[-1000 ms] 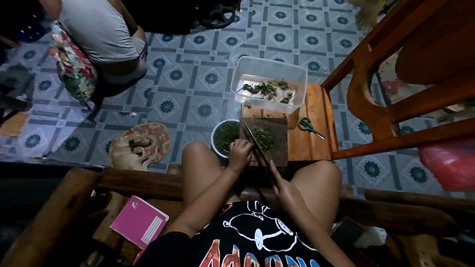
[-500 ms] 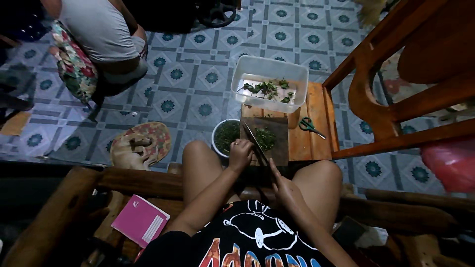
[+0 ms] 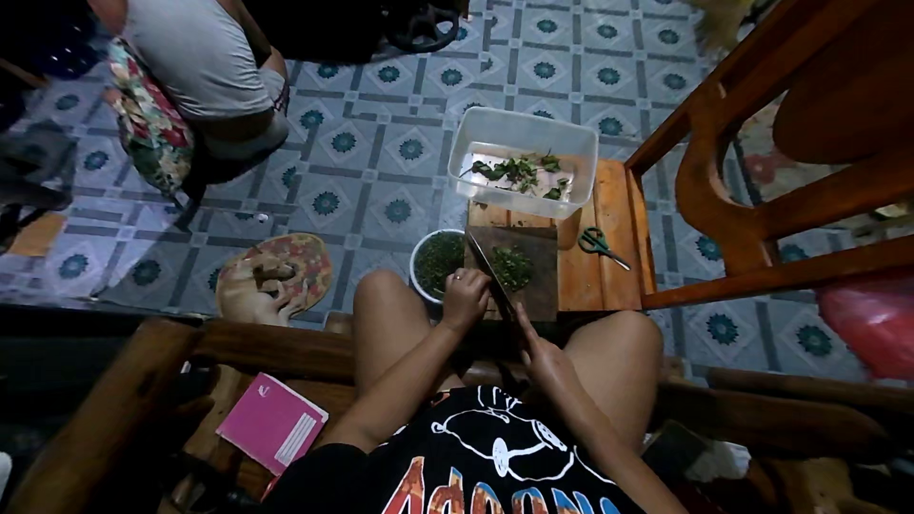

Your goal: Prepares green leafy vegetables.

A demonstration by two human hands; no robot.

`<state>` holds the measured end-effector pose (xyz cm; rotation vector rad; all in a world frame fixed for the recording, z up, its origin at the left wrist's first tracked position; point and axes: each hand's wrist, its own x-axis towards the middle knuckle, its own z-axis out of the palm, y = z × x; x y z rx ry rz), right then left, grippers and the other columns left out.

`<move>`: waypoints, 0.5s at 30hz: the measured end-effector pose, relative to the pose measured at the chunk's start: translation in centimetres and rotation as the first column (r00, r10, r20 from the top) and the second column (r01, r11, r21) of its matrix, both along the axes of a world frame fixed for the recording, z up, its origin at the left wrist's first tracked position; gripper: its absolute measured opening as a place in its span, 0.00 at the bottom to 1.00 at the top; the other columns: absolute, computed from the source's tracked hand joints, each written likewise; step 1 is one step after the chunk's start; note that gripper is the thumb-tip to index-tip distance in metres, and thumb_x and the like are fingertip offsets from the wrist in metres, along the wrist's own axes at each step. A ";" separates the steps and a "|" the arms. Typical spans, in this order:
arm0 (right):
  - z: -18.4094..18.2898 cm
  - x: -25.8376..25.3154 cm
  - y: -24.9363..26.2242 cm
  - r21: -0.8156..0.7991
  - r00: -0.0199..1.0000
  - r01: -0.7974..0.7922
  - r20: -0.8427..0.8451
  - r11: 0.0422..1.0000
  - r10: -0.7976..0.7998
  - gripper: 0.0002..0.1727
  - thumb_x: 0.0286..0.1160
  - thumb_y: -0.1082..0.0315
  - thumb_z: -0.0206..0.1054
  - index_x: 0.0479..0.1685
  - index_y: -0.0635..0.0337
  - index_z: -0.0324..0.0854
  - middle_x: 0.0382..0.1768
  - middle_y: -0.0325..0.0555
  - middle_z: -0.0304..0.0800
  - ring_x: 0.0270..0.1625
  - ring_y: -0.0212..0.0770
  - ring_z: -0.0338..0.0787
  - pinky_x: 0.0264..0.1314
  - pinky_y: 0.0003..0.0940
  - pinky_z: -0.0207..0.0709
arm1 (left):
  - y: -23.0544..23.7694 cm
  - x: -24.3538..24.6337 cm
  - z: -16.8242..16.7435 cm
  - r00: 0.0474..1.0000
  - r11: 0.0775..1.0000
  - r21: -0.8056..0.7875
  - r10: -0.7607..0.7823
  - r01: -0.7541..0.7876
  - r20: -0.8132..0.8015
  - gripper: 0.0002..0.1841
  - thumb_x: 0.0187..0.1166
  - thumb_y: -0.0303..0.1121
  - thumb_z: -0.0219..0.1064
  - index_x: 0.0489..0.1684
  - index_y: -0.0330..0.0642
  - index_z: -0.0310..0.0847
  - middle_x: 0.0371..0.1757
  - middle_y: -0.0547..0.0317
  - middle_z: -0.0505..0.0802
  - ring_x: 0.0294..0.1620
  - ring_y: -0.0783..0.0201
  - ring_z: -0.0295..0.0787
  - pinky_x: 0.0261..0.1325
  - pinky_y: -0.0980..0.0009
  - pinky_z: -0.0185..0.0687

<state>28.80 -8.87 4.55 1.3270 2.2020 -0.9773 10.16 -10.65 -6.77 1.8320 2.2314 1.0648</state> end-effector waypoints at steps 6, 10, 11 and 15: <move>1.8 2.1 -1.5 -0.005 0.999 0.000 -0.046 1.000 -0.001 0.42 0.91 0.68 0.50 0.98 0.37 0.28 0.55 0.62 0.90 0.53 0.63 0.92 0.59 0.61 0.81 | 0.2 -0.1 -0.3 1.000 0.999 0.031 0.009 -0.009 0.008 0.06 0.73 0.29 0.72 0.42 0.39 0.93 0.49 0.48 0.96 0.59 0.44 0.91 0.63 0.42 0.81; 0.9 1.6 -1.8 -0.014 1.000 0.003 0.027 1.000 -0.003 0.43 0.91 0.68 0.51 0.98 0.36 0.27 0.58 0.63 0.89 0.56 0.64 0.91 0.60 0.61 0.82 | 0.2 -0.1 -0.6 1.000 0.999 0.041 0.011 -0.012 0.006 0.06 0.73 0.29 0.71 0.40 0.40 0.93 0.48 0.48 0.96 0.57 0.45 0.91 0.62 0.42 0.81; 0.6 1.2 -1.6 -0.016 0.999 0.007 0.044 1.000 -0.006 0.43 0.91 0.68 0.51 0.98 0.35 0.27 0.60 0.63 0.88 0.58 0.64 0.91 0.61 0.60 0.81 | 0.2 -0.1 -0.6 1.000 0.999 0.047 0.013 -0.013 -0.001 0.06 0.73 0.29 0.71 0.41 0.40 0.93 0.48 0.49 0.96 0.57 0.45 0.91 0.61 0.43 0.81; -0.4 0.1 -0.2 -0.005 1.000 0.001 -0.008 1.000 -0.001 0.41 0.91 0.67 0.49 0.98 0.38 0.29 0.60 0.64 0.89 0.60 0.64 0.90 0.65 0.61 0.79 | 0.1 -0.2 -0.9 1.000 0.999 0.043 0.008 -0.007 -0.010 0.07 0.75 0.30 0.71 0.43 0.41 0.94 0.51 0.49 0.96 0.60 0.46 0.91 0.63 0.43 0.82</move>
